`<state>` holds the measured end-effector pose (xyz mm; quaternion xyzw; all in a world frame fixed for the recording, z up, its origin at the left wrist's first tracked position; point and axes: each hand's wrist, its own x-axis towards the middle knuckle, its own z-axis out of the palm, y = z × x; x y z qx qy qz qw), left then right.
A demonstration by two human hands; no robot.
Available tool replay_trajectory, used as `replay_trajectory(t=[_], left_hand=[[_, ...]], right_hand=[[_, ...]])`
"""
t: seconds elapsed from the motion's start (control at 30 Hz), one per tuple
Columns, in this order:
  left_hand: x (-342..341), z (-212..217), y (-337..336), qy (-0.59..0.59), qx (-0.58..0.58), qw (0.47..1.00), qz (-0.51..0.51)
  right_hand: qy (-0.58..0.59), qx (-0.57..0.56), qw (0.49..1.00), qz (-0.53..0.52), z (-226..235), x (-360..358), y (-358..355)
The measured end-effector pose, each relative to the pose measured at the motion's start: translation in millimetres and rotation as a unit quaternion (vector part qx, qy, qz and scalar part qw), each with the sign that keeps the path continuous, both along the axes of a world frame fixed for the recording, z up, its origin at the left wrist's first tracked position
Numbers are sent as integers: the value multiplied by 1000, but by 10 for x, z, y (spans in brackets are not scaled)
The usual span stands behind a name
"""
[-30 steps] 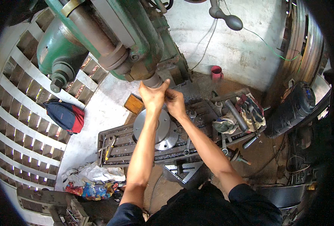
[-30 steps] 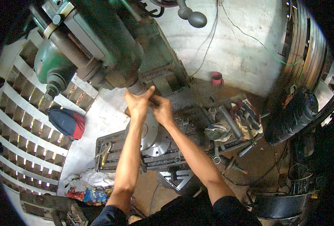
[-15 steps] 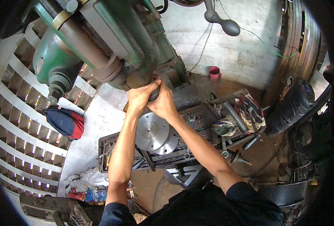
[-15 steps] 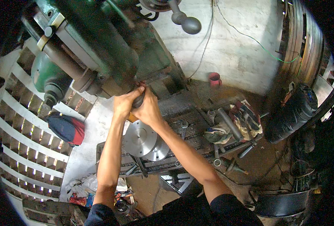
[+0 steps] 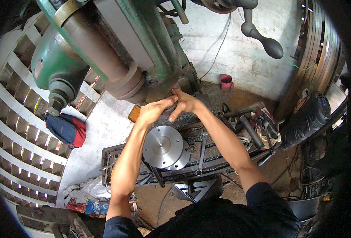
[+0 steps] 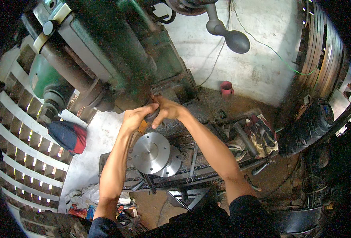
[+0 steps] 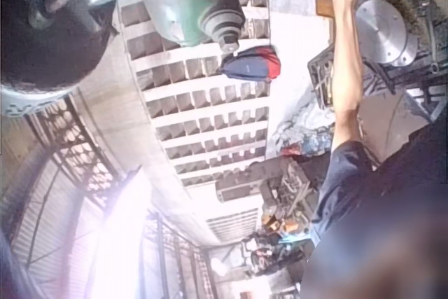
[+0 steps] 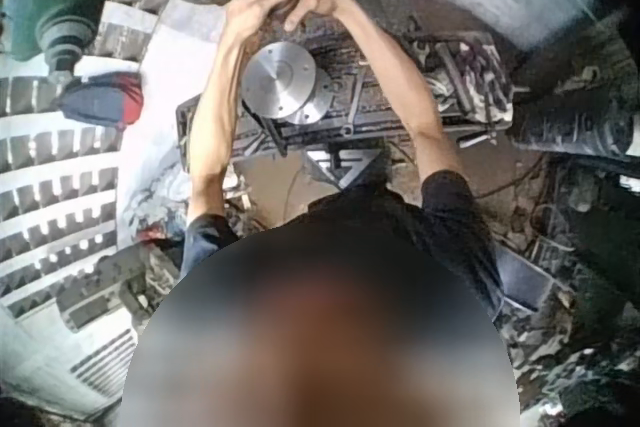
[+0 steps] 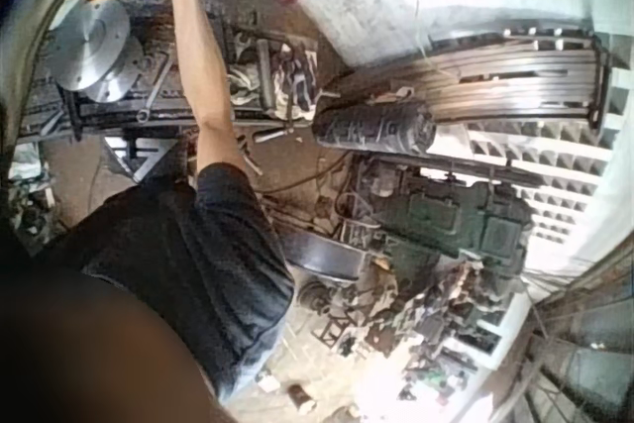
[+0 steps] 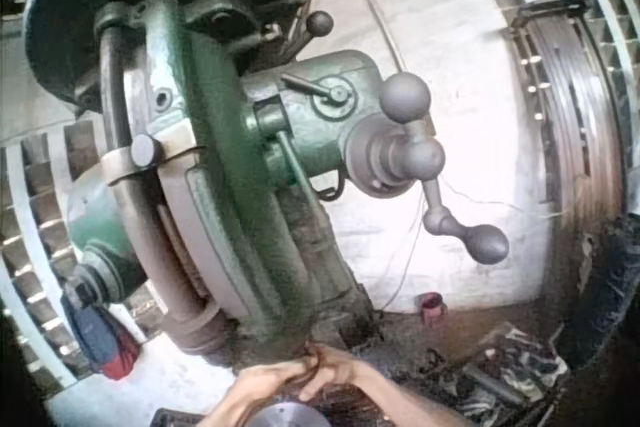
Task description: The person operates a drill press in a workshop, using a hammer to tap a metal rod and adjusting the machine with handwheels. They then use a brush to clear metal shavings from the table and reposition the workpiece.
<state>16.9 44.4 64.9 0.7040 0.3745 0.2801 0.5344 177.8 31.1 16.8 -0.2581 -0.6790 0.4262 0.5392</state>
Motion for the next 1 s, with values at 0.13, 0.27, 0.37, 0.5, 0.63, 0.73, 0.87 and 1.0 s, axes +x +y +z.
replay_trajectory(t=[0.13,0.27,0.37,0.5,0.63,0.73,0.87,1.0], left_hand=[[45,73,-101,-28,39,998,28],[79,126,-98,-30,-7,999,34],[51,145,-55,-23,2,1000,-13],[14,149,-14,-19,53,996,-69],[10,152,-44,59,7,998,-33],[23,167,-81,53,10,999,9],[27,169,-73,37,50,998,-10],[-11,115,19,29,-20,998,-43]], right_hand=[[-139,-28,945,-296,49,-292,-321],[-8,30,950,-311,-88,-394,-274],[1,-10,984,-178,-259,-227,-60],[-24,-59,998,-14,-271,56,231],[-89,-167,974,120,-72,92,169],[-5,-69,997,12,-9,-91,-82],[-54,31,955,-289,-95,-358,-310],[-40,4,968,-247,-161,-309,-165]])
